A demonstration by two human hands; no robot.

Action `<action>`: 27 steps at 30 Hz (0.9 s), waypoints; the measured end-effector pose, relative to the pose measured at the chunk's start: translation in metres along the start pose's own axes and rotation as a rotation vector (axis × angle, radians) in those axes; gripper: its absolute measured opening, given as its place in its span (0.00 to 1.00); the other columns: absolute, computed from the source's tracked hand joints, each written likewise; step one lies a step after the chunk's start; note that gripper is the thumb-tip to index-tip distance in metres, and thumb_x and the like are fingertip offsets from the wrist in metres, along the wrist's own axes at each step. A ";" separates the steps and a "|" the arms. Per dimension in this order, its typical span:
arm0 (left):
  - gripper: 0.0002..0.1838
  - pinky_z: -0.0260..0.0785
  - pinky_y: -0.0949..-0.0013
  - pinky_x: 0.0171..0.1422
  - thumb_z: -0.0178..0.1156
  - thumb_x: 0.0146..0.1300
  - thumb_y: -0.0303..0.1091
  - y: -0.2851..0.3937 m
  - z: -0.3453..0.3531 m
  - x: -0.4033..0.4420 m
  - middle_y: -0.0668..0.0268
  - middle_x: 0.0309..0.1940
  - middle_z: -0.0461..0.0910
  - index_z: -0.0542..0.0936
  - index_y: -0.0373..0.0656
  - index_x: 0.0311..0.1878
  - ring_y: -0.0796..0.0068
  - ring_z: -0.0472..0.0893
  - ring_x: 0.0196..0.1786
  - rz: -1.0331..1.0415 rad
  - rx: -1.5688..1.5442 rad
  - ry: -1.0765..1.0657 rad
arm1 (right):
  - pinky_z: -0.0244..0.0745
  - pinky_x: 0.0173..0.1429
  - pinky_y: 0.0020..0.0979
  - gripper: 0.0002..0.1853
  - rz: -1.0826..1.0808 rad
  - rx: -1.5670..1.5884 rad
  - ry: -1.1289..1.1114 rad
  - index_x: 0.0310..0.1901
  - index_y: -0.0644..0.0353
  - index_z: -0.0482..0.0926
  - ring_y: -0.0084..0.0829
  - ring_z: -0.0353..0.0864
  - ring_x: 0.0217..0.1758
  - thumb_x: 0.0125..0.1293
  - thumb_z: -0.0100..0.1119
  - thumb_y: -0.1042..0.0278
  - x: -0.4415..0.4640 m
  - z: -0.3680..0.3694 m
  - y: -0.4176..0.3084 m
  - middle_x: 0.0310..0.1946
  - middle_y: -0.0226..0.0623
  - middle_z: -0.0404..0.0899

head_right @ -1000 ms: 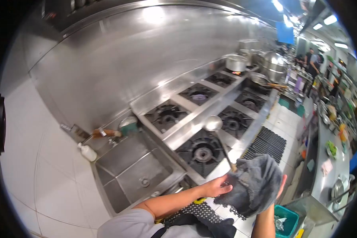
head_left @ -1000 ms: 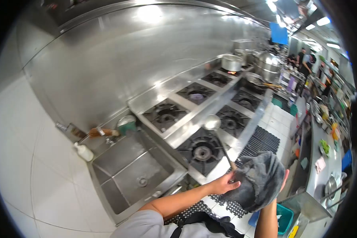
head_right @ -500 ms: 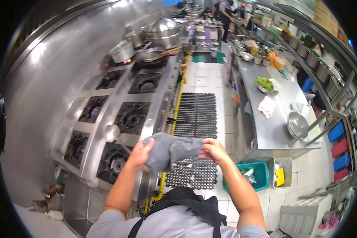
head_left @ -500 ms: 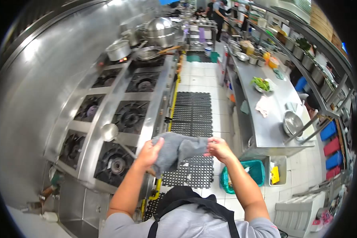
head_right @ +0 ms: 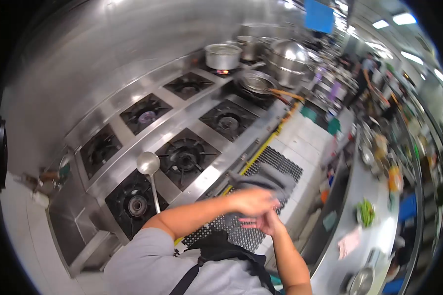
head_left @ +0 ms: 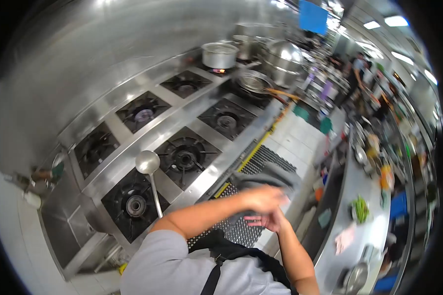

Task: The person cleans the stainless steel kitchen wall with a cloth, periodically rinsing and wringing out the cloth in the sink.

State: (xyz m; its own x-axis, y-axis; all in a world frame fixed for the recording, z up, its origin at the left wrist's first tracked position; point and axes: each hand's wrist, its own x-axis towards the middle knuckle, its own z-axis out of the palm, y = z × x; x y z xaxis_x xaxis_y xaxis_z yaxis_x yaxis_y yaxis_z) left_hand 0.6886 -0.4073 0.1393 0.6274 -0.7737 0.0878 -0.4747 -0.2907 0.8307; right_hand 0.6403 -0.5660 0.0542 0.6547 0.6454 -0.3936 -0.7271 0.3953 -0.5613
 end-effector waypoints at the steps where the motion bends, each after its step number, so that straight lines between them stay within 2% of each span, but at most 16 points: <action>1: 0.24 0.74 0.50 0.41 0.47 0.72 0.54 0.034 -0.007 0.002 0.47 0.30 0.82 0.74 0.54 0.65 0.48 0.82 0.31 0.019 0.041 -0.110 | 0.77 0.59 0.50 0.34 -0.036 0.092 -0.055 0.67 0.62 0.64 0.43 0.81 0.54 0.72 0.48 0.42 0.005 -0.004 -0.016 0.61 0.44 0.73; 3: 0.31 0.73 0.48 0.39 0.48 0.71 0.55 0.032 0.009 0.021 0.43 0.26 0.80 0.58 0.63 0.75 0.42 0.80 0.30 0.247 0.181 -0.230 | 0.77 0.59 0.49 0.33 -0.151 0.184 -0.130 0.67 0.61 0.64 0.41 0.81 0.54 0.72 0.48 0.43 0.011 -0.003 -0.057 0.61 0.43 0.73; 4: 0.31 0.74 0.51 0.45 0.50 0.71 0.54 0.043 -0.008 0.025 0.44 0.32 0.82 0.59 0.64 0.75 0.44 0.82 0.37 0.185 0.203 -0.355 | 0.77 0.58 0.48 0.32 -0.226 0.192 -0.151 0.67 0.61 0.64 0.41 0.80 0.54 0.71 0.49 0.43 0.014 -0.003 -0.076 0.60 0.43 0.73; 6: 0.31 0.74 0.58 0.53 0.53 0.71 0.49 0.011 -0.035 0.034 0.49 0.43 0.83 0.60 0.60 0.75 0.54 0.84 0.47 0.210 -0.002 -0.303 | 0.76 0.58 0.47 0.32 -0.342 0.184 -0.191 0.66 0.60 0.64 0.40 0.80 0.54 0.71 0.49 0.44 0.021 -0.006 -0.117 0.59 0.42 0.73; 8: 0.30 0.72 0.64 0.60 0.56 0.71 0.45 -0.025 -0.083 0.029 0.56 0.53 0.81 0.63 0.53 0.73 0.66 0.81 0.54 -0.017 -0.238 -0.110 | 0.76 0.58 0.46 0.31 -0.439 0.155 -0.217 0.66 0.59 0.64 0.39 0.79 0.54 0.71 0.50 0.45 0.028 -0.014 -0.159 0.59 0.41 0.73; 9: 0.28 0.72 0.67 0.60 0.58 0.70 0.42 -0.057 -0.102 0.024 0.59 0.52 0.82 0.67 0.48 0.71 0.74 0.81 0.52 -0.064 -0.251 0.130 | 0.76 0.58 0.45 0.30 -0.462 0.141 -0.228 0.66 0.59 0.65 0.38 0.79 0.54 0.71 0.50 0.46 0.033 -0.019 -0.179 0.58 0.40 0.73; 10: 0.25 0.72 0.68 0.58 0.59 0.70 0.40 -0.053 -0.137 0.001 0.62 0.50 0.83 0.70 0.46 0.68 0.76 0.80 0.50 -0.296 -0.272 0.333 | 0.76 0.58 0.45 0.30 -0.474 0.123 -0.236 0.66 0.59 0.65 0.38 0.79 0.54 0.71 0.51 0.46 0.036 -0.024 -0.198 0.58 0.40 0.73; 11: 0.24 0.75 0.69 0.53 0.60 0.69 0.41 -0.069 -0.155 -0.023 0.63 0.45 0.85 0.73 0.44 0.65 0.76 0.82 0.45 -0.355 -0.114 0.655 | 0.76 0.58 0.44 0.30 -0.484 0.109 -0.252 0.66 0.58 0.65 0.37 0.79 0.54 0.71 0.51 0.47 0.043 -0.029 -0.218 0.57 0.39 0.73; 12: 0.24 0.76 0.67 0.51 0.61 0.67 0.43 -0.081 -0.177 -0.055 0.60 0.42 0.85 0.75 0.43 0.63 0.73 0.83 0.43 -0.594 0.002 0.804 | 0.76 0.58 0.44 0.29 -0.490 0.092 -0.265 0.65 0.58 0.65 0.37 0.78 0.54 0.71 0.51 0.47 0.047 -0.035 -0.234 0.57 0.39 0.73; 13: 0.24 0.76 0.66 0.49 0.62 0.66 0.45 -0.098 -0.183 -0.090 0.58 0.40 0.85 0.77 0.42 0.60 0.70 0.84 0.42 -0.658 0.140 1.074 | 0.75 0.58 0.43 0.29 -0.485 0.081 -0.276 0.65 0.57 0.65 0.36 0.78 0.54 0.71 0.52 0.48 0.055 -0.041 -0.249 0.57 0.38 0.73; 15: 0.24 0.76 0.63 0.48 0.63 0.63 0.46 -0.117 -0.191 -0.177 0.56 0.39 0.86 0.79 0.40 0.56 0.64 0.85 0.42 -0.896 0.502 1.338 | 0.75 0.58 0.42 0.28 -0.456 0.057 -0.289 0.65 0.57 0.65 0.35 0.78 0.54 0.71 0.52 0.49 0.073 -0.051 -0.271 0.56 0.37 0.73; 16: 0.23 0.76 0.61 0.48 0.64 0.62 0.46 -0.103 -0.190 -0.206 0.54 0.38 0.86 0.80 0.39 0.53 0.61 0.85 0.43 -1.045 0.359 1.471 | 0.75 0.58 0.41 0.28 -0.430 0.049 -0.299 0.65 0.56 0.65 0.34 0.78 0.54 0.70 0.53 0.49 0.084 -0.053 -0.279 0.55 0.37 0.73; 18: 0.20 0.76 0.59 0.48 0.64 0.61 0.46 -0.096 -0.171 -0.272 0.52 0.37 0.85 0.82 0.38 0.47 0.56 0.85 0.42 -1.225 0.546 1.695 | 0.75 0.58 0.40 0.27 -0.353 0.015 -0.319 0.65 0.56 0.66 0.33 0.77 0.54 0.70 0.53 0.50 0.116 -0.045 -0.290 0.55 0.36 0.73; 23: 0.18 0.74 0.54 0.50 0.62 0.62 0.46 -0.064 -0.139 -0.372 0.51 0.37 0.85 0.82 0.39 0.43 0.50 0.83 0.44 -1.607 0.766 1.910 | 0.74 0.57 0.38 0.25 -0.138 -0.145 -0.503 0.64 0.54 0.66 0.30 0.76 0.54 0.70 0.55 0.52 0.220 0.041 -0.296 0.53 0.33 0.74; 25: 0.21 0.70 0.49 0.54 0.59 0.64 0.50 -0.063 -0.144 -0.399 0.51 0.39 0.84 0.81 0.39 0.43 0.49 0.81 0.48 -1.990 0.937 1.822 | 0.74 0.57 0.36 0.25 -0.073 -0.239 -0.615 0.63 0.53 0.67 0.29 0.76 0.54 0.70 0.56 0.53 0.266 0.099 -0.290 0.52 0.32 0.74; 27: 0.24 0.69 0.47 0.55 0.56 0.65 0.54 -0.088 -0.147 -0.438 0.50 0.40 0.84 0.81 0.38 0.43 0.49 0.80 0.50 -2.114 1.060 1.783 | 0.73 0.57 0.35 0.24 -0.044 -0.328 -0.731 0.63 0.52 0.67 0.28 0.75 0.54 0.70 0.56 0.54 0.312 0.166 -0.278 0.51 0.31 0.74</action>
State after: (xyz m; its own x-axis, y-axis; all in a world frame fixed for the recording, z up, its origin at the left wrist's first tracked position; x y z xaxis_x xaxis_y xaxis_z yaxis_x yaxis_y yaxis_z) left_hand 0.5463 0.0396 0.1082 -0.2210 0.8235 0.5225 0.9606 0.0913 0.2625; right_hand 1.0128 -0.3658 0.2081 0.2976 0.9434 0.1463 -0.5322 0.2911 -0.7950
